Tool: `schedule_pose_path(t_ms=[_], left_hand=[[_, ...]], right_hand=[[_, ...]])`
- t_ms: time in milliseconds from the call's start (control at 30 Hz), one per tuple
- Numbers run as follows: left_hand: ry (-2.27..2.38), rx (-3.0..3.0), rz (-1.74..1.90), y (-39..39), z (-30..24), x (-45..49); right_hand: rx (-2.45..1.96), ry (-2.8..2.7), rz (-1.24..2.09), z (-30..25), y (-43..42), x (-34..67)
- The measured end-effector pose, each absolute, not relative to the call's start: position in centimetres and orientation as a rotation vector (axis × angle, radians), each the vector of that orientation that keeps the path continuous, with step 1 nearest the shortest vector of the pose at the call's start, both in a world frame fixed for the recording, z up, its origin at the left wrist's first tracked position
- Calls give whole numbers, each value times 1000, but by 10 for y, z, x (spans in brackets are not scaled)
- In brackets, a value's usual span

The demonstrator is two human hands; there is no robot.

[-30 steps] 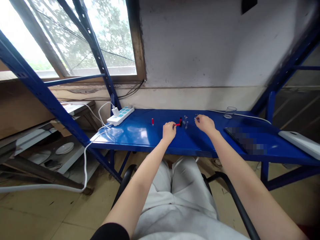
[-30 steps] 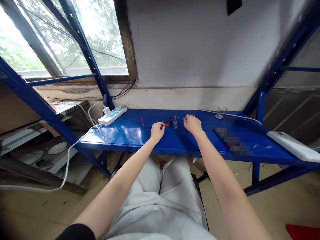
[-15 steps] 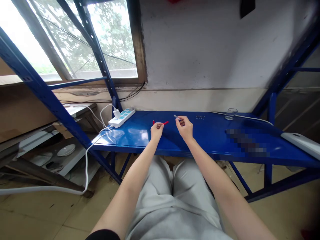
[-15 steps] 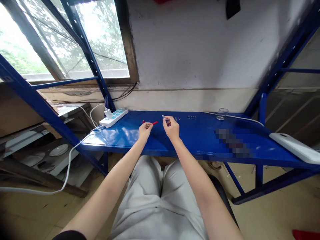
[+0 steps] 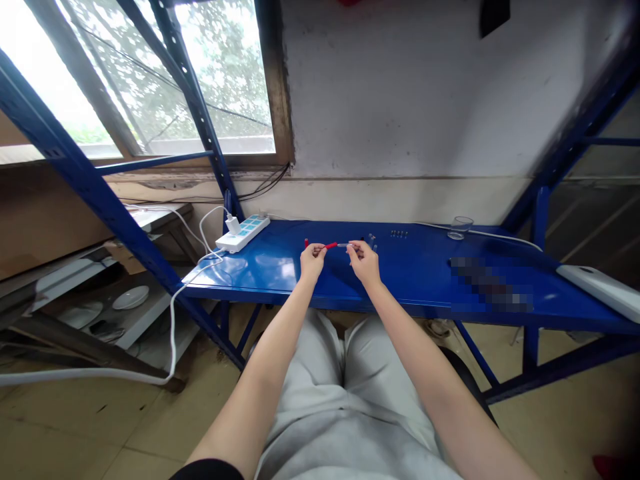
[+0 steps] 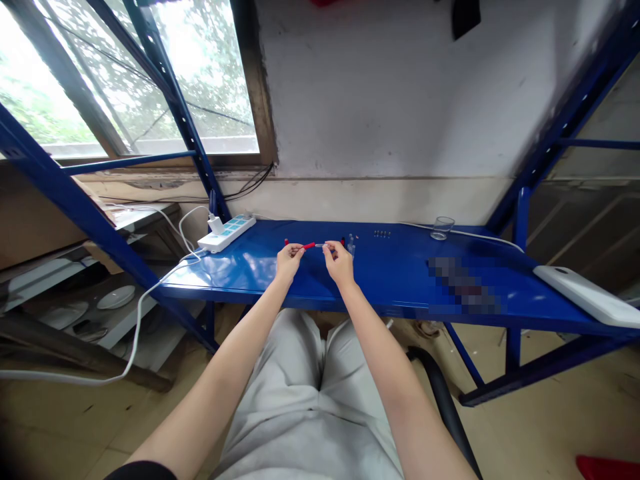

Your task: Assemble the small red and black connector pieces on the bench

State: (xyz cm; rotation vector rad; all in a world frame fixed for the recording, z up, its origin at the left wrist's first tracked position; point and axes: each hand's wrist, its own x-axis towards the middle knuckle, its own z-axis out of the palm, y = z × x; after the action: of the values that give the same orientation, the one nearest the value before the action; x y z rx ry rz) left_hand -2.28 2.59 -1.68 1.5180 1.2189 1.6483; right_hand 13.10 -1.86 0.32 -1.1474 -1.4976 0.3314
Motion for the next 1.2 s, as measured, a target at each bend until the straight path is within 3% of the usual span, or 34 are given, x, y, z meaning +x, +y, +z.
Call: schedule_pose_path(t_ms=[600, 1200], left_hand=[[1083, 1389, 1551, 24, -15, -21], [1135, 1328, 1567, 17, -9, -23]], right_hand=[[-999, -1337, 649, 7, -17, 129], [-1059, -1413, 625, 1, -14, 131]])
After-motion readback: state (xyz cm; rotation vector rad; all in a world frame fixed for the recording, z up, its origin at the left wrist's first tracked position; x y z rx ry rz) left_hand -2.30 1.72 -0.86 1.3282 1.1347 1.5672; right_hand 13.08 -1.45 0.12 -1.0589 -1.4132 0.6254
